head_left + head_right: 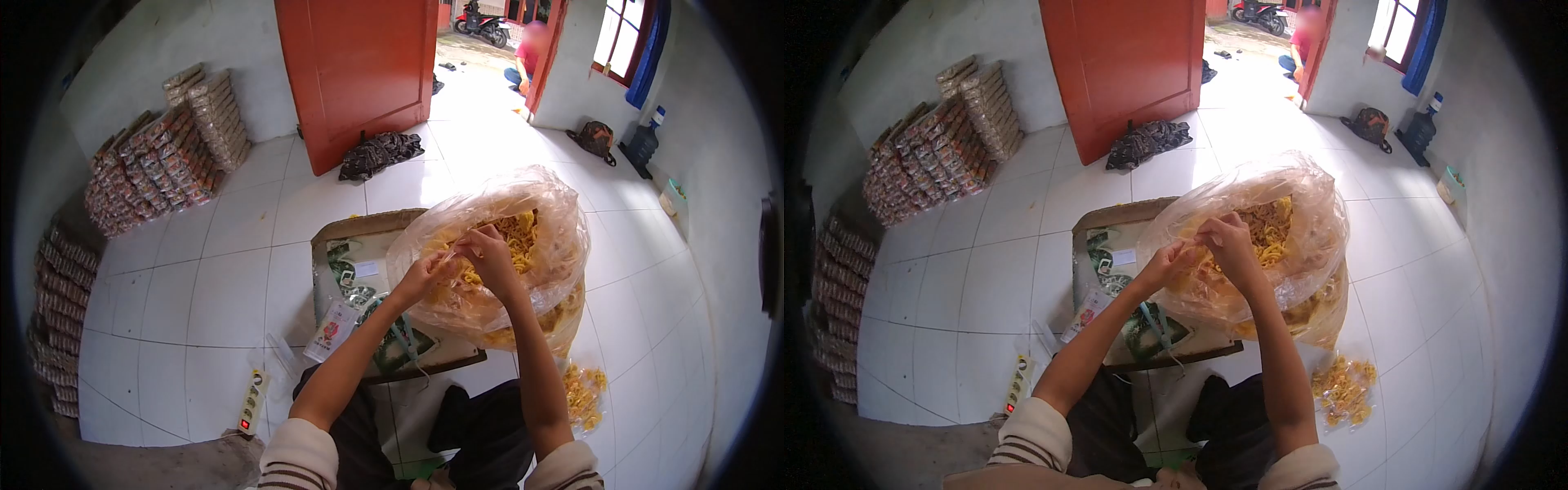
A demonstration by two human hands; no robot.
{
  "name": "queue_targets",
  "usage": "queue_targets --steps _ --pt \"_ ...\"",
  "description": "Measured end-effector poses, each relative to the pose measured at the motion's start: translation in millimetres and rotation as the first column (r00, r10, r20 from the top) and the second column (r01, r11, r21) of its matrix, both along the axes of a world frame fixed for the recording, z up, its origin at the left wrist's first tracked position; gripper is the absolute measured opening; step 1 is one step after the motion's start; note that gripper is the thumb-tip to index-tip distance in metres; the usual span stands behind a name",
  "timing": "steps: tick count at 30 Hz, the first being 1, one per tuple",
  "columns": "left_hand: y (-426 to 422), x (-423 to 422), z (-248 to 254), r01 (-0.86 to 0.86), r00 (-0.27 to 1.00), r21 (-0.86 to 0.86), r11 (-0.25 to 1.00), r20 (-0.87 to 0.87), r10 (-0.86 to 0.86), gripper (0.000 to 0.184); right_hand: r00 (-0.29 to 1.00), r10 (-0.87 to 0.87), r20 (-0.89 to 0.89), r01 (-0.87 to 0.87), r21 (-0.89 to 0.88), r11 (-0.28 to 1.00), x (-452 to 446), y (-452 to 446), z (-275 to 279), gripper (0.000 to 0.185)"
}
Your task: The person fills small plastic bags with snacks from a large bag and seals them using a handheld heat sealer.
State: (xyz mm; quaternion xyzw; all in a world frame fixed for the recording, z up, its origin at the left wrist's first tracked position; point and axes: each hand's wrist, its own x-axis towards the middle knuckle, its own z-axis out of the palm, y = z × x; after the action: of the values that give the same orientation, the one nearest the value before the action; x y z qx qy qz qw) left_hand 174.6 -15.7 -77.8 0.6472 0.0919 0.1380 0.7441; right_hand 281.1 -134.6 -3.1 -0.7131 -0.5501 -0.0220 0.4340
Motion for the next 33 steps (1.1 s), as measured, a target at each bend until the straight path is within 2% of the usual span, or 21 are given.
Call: queue_targets --steps 1,3,7,9,10,11,12,13,15,16,18,23,24,27,30,32,33 --pt "1.3 -1.1 1.8 -0.003 1.000 0.002 1.000 0.000 0.003 0.049 0.999 -0.008 -0.041 0.010 0.030 1.000 -1.3 0.5 0.0 0.008" --pt "3.1 -5.2 9.2 0.066 0.982 0.056 0.996 -0.180 -0.055 0.048 0.999 0.002 -0.036 -0.001 0.034 0.999 -1.9 1.6 -0.7 0.009" --pt "-4.2 -13.9 21.1 0.006 0.994 -0.039 0.999 -0.106 -0.010 0.040 0.999 0.030 -0.024 -0.029 0.034 0.999 -1.9 2.4 -1.2 0.009" --pt "-5.0 -16.0 25.4 -0.174 0.980 0.071 0.982 -0.087 0.180 0.034 1.000 0.017 0.026 -0.017 0.013 1.000 -0.7 -0.3 0.9 0.009" --pt "-4.5 -18.1 28.1 -0.177 0.979 0.079 0.981 -0.086 0.184 0.034 0.997 0.003 0.079 -0.002 -0.012 1.000 -0.2 -1.4 2.1 0.009" --pt "-3.3 -21.2 31.2 -0.188 0.967 0.167 0.968 -0.142 0.212 0.034 0.997 0.007 0.078 -0.006 -0.003 1.000 -0.4 -1.8 2.5 0.009" --pt "-2.2 -23.8 33.1 -0.193 0.949 0.254 0.948 -0.196 0.246 0.035 0.993 0.045 0.109 -0.043 -0.019 0.999 -1.6 -1.9 2.8 0.009" --pt "-1.7 -26.0 31.9 -0.198 0.947 0.262 0.945 -0.198 0.253 0.035 0.987 0.085 0.139 -0.081 -0.037 0.996 -3.4 -1.7 3.1 0.010" --pt "-4.1 -33.3 33.1 -0.191 0.970 0.266 0.945 -0.094 0.223 0.036 0.984 0.090 0.154 -0.093 0.012 0.996 -9.7 0.7 5.5 0.009" --pt "-6.8 -37.6 37.0 -0.202 0.967 0.272 0.941 -0.096 0.236 0.036 0.980 0.089 0.175 -0.100 0.053 0.994 -13.6 1.9 8.5 0.009" --pt "-13.6 -47.6 46.7 -0.161 0.984 -0.111 0.981 0.058 0.168 0.033 0.984 0.105 0.142 -0.116 0.069 0.991 -21.7 2.6 18.1 0.010" --pt "-9.0 -71.8 51.5 -0.253 0.965 0.040 0.967 0.081 0.249 0.034 0.972 0.214 0.094 -0.229 0.191 0.955 -36.5 13.8 24.8 0.010" --pt "-9.5 -77.8 55.4 -0.256 0.964 0.082 0.963 0.092 0.248 0.035 0.979 0.176 0.104 -0.195 0.216 0.957 -41.1 14.9 27.8 0.010" --pt "-18.0 -94.0 66.5 -0.271 0.956 0.022 0.962 0.126 0.266 0.034 0.981 0.121 0.151 -0.154 0.226 0.962 -51.9 13.8 33.9 0.012" --pt "-22.6 -108.6 76.4 -0.301 0.953 0.085 0.950 0.070 0.296 0.034 0.981 0.182 0.060 -0.192 0.264 0.945 -59.3 10.7 40.0 0.015" --pt "-25.4 -115.6 80.0 -0.336 0.940 0.081 0.938 0.090 0.329 0.034 0.897 0.323 -0.302 -0.248 0.260 0.933 -64.1 8.7 39.8 0.019" --pt "-26.3 -118.3 80.7 -0.371 0.926 0.071 0.926 0.105 0.363 0.033 0.900 0.318 -0.299 -0.243 0.263 0.934 -67.5 6.1 41.3 0.019"
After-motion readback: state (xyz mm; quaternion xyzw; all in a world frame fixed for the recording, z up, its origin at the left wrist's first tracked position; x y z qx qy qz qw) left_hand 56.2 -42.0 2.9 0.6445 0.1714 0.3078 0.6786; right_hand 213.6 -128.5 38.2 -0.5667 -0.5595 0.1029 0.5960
